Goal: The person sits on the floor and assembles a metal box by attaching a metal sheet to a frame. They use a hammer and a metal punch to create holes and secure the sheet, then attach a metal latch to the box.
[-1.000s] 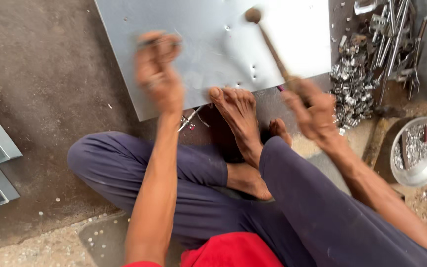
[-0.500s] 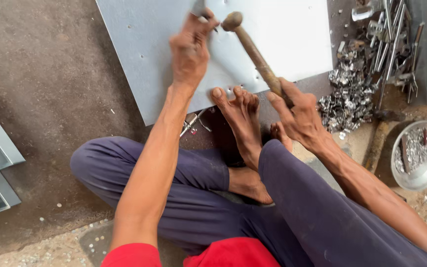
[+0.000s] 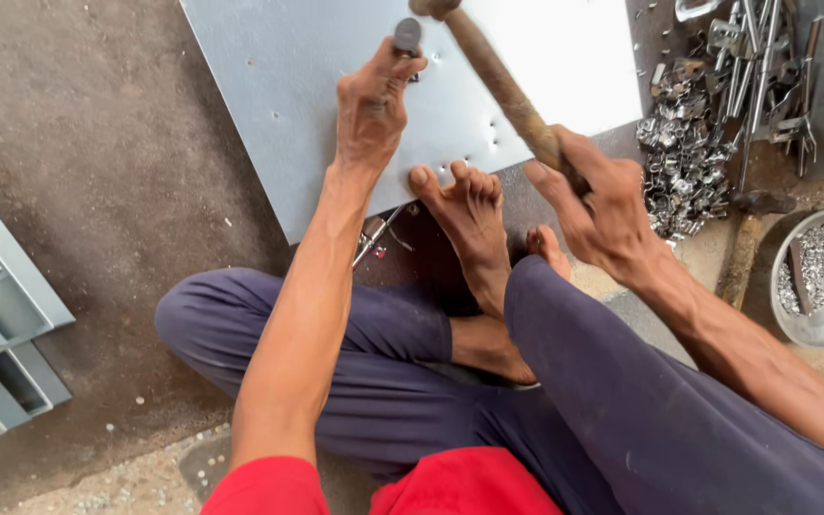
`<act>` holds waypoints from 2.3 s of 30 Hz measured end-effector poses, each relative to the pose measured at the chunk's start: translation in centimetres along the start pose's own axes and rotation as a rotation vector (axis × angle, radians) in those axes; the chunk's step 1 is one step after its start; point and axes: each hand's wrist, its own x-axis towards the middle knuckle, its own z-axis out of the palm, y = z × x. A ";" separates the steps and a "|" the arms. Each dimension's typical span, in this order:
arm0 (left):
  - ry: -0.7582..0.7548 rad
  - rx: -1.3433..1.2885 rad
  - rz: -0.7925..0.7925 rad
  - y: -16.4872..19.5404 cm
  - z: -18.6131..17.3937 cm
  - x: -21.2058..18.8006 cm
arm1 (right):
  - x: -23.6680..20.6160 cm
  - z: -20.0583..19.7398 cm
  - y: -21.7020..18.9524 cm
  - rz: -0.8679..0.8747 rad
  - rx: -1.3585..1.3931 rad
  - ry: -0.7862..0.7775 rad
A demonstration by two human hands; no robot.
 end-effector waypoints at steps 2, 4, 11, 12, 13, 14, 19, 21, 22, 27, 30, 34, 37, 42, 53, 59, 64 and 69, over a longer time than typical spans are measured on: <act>0.061 -0.119 -0.034 -0.1 0.0 -0.1 | -0.3 -0.1 0.1 -0.227 0.051 0.177; -0.003 -0.086 -0.018 -0.1 0.0 -0.1 | -0.5 -0.1 0.4 -0.226 0.056 0.197; 0.134 -0.216 -0.018 0.1 0.8 1.2 | -0.3 0.2 1.6 -0.019 0.074 0.112; 0.065 -0.185 -0.023 0.2 1.1 1.4 | -0.3 -0.2 1.5 -0.056 0.061 0.150; -0.007 -0.152 -0.032 0.2 1.3 1.5 | -0.3 -0.7 1.3 -0.089 0.052 0.186; -0.081 -0.119 -0.047 0.3 1.5 1.6 | -0.4 -1.3 1.0 -0.119 0.047 0.216; -0.034 -0.007 0.106 0.1 2.3 1.8 | -0.7 -3.0 -0.4 -0.202 0.126 0.396; -0.052 -0.017 0.067 0.1 2.2 1.6 | -0.8 -2.5 -0.1 -0.153 0.156 0.311; -0.061 -0.058 0.053 0.0 2.2 1.4 | -0.8 -2.0 0.2 -0.120 0.081 0.205; -0.069 -0.043 -0.039 0.1 2.1 0.6 | -1.1 0.0 2.1 0.015 0.029 0.132; -0.052 -0.054 0.008 0.6 2.2 1.2 | -1.7 0.1 2.1 -0.055 0.060 0.189; 0.135 -0.195 0.022 2.7 0.9 1.6 | -4.5 -0.6 3.1 0.197 -0.020 0.010; 0.025 0.033 -0.347 5.8 -2.5 -2.2 | -10.5 -2.2 6.0 0.218 -0.111 -0.038; -0.441 0.347 -0.383 10.0 -5.1 -13.3 | -20.4 -5.6 12.5 0.507 -0.380 -0.244; 0.291 -0.502 -1.034 8.1 -6.6 -13.1 | -0.9 3.4 8.6 0.537 1.032 0.133; -0.080 0.729 -0.402 10.4 -5.6 -10.3 | -1.7 -1.1 15.8 0.628 0.064 0.270; -0.192 0.210 -0.559 10.1 -5.4 -12.5 | 3.4 -5.0 22.8 0.207 -0.189 0.365; -0.481 0.443 -0.424 7.5 -6.3 -15.5 | 4.3 -4.0 26.5 0.155 -0.363 0.222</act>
